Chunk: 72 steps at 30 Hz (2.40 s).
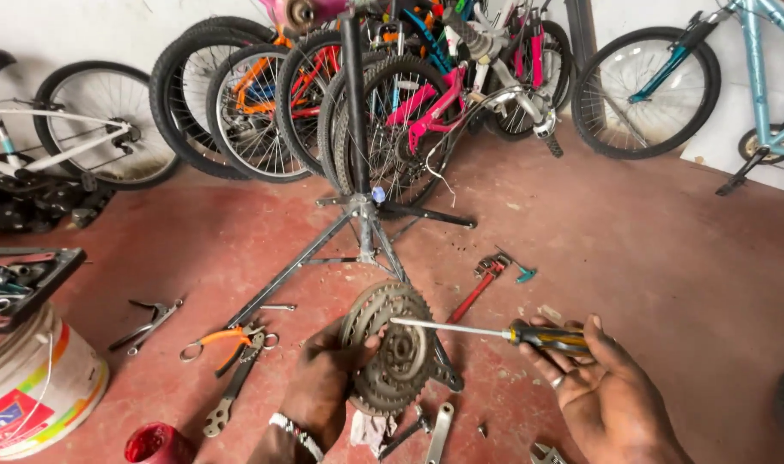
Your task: Disassembling a bicycle crankset using various hand tools like a screwdriver and pliers.
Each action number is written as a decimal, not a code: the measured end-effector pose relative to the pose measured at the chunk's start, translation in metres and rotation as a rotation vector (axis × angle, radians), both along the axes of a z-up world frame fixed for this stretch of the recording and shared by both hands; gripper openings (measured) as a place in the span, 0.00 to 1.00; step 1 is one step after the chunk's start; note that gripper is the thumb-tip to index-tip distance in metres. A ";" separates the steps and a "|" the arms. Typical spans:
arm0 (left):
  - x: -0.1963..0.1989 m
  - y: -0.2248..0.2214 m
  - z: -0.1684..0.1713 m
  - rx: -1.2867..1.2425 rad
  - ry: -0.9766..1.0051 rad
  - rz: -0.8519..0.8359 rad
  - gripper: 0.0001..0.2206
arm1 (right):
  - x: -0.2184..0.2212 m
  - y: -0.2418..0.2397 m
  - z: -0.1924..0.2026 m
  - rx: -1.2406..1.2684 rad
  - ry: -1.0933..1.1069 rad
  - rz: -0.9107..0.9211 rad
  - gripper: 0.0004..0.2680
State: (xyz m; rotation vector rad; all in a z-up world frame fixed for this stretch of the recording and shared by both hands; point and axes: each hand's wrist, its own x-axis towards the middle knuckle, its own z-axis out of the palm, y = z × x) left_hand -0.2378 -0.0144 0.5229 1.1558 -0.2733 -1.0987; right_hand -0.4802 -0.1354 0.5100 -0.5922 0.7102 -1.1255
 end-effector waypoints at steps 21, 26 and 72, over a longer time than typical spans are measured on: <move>0.022 -0.048 -0.035 0.006 0.054 0.063 0.24 | 0.047 -0.037 -0.013 -0.092 0.056 -0.065 0.06; 0.026 -0.051 -0.043 0.022 -0.015 0.078 0.25 | 0.054 -0.028 0.009 -0.163 0.227 -0.068 0.06; 0.000 -0.065 -0.070 0.505 -0.344 0.041 0.20 | 0.022 -0.049 -0.019 -0.301 1.011 0.298 0.15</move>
